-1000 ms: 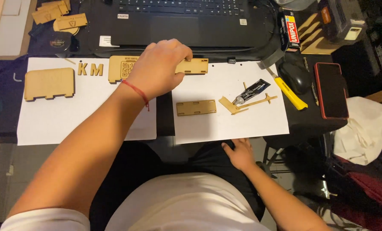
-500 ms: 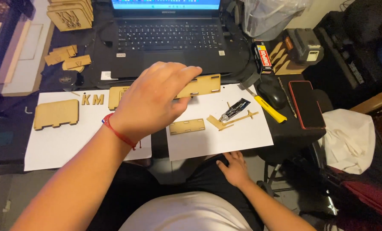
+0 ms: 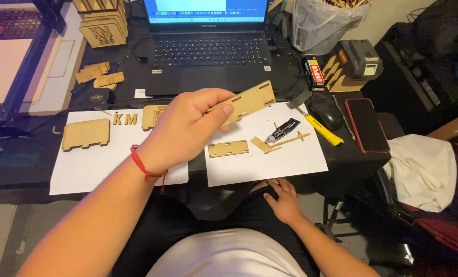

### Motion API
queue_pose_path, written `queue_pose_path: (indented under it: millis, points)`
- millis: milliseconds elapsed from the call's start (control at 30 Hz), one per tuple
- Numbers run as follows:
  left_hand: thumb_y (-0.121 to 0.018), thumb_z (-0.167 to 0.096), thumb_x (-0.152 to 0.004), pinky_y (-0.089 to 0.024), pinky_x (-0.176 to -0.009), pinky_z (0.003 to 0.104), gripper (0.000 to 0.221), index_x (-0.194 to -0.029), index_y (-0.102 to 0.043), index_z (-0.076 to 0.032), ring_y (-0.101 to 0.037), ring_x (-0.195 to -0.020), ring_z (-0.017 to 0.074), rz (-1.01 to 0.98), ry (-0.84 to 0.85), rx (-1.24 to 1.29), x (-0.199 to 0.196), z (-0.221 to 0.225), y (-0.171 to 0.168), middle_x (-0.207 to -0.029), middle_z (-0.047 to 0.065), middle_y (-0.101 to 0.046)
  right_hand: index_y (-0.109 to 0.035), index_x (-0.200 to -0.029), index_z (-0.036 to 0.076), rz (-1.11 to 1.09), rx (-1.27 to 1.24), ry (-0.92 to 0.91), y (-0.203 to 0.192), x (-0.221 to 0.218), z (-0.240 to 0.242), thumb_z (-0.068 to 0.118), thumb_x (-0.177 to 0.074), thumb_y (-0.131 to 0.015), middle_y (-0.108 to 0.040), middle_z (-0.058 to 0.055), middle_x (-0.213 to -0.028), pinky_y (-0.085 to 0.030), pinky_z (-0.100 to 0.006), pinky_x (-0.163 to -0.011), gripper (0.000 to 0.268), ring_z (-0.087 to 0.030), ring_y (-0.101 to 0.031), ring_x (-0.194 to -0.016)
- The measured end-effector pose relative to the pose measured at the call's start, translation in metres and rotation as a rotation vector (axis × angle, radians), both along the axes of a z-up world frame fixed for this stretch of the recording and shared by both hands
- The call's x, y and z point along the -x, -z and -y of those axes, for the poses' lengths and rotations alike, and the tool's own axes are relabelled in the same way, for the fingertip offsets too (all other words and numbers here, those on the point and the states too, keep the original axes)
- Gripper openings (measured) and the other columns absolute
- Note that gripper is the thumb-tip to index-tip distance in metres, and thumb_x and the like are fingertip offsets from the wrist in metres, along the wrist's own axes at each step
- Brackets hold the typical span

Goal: Assembling a small wooden box by applying glue to laser-cut pieces and joining them together.

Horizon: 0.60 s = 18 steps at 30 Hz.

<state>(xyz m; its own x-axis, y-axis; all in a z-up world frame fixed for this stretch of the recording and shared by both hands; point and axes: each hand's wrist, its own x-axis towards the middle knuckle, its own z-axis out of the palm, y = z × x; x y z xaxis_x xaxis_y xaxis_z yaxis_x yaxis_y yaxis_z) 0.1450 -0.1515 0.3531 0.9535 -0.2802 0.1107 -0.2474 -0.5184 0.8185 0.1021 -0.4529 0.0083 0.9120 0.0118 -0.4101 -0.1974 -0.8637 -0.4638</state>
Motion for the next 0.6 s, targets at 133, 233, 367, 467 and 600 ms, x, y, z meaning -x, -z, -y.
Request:
queue_pose_path:
  millis: [133,233,367,467,600]
  points:
    - [-0.049,-0.022,-0.096,-0.044,-0.05,0.02,0.033,-0.115,-0.073,-0.012,-0.057,-0.057,0.0051,-0.351,0.047,0.266,0.011,0.005,-0.016,-0.09,0.003,-0.078,-0.046,-0.147,0.03,0.015,-0.015,0.0,0.0,0.001,0.0,0.055,-0.09,-0.048,-0.025,-0.001,-0.163,-0.015,-0.046,-0.122,0.062,-0.023,-0.015,-0.151]
    - [-0.047,-0.023,-0.096,-0.043,-0.047,0.019,0.035,-0.117,-0.072,-0.01,-0.059,-0.056,0.0067,-0.386,0.068,0.295,0.013,0.006,-0.016,-0.09,0.006,-0.078,-0.044,-0.148,0.031,0.006,-0.002,-0.001,0.005,0.003,0.002,0.056,-0.09,-0.047,-0.023,-0.001,-0.163,-0.013,-0.047,-0.122,0.063,-0.023,-0.013,-0.152]
    - [-0.048,-0.023,-0.098,-0.045,-0.053,0.019,0.033,-0.115,-0.072,-0.01,-0.072,-0.079,0.0138,-0.411,0.065,0.292,0.019,0.005,-0.016,-0.093,0.002,-0.072,-0.053,-0.141,0.028,0.001,-0.057,-0.144,0.004,0.011,0.007,0.051,-0.088,-0.056,-0.034,-0.007,-0.157,-0.021,-0.048,-0.118,0.058,-0.03,-0.024,-0.146]
    - [-0.049,-0.024,-0.097,-0.053,-0.062,0.021,0.03,-0.106,-0.074,-0.01,-0.073,-0.085,0.0152,-0.338,0.078,0.23,0.023,0.0,-0.014,-0.092,-0.004,-0.065,-0.068,-0.124,0.018,-0.046,-0.375,-0.291,-0.085,0.017,-0.012,0.037,-0.089,-0.063,-0.062,-0.005,-0.131,-0.038,-0.034,-0.104,0.04,-0.019,-0.05,-0.121]
    - [-0.054,-0.025,-0.092,-0.044,-0.066,0.025,0.024,-0.081,-0.072,-0.014,-0.059,-0.058,0.0074,-0.099,0.102,0.042,0.03,0.002,-0.004,-0.064,-0.006,-0.057,-0.07,-0.113,0.001,0.245,-0.874,0.027,-0.211,0.028,-0.034,0.017,-0.095,-0.057,-0.079,-0.013,-0.098,-0.059,-0.029,-0.065,0.028,-0.02,-0.073,-0.078]
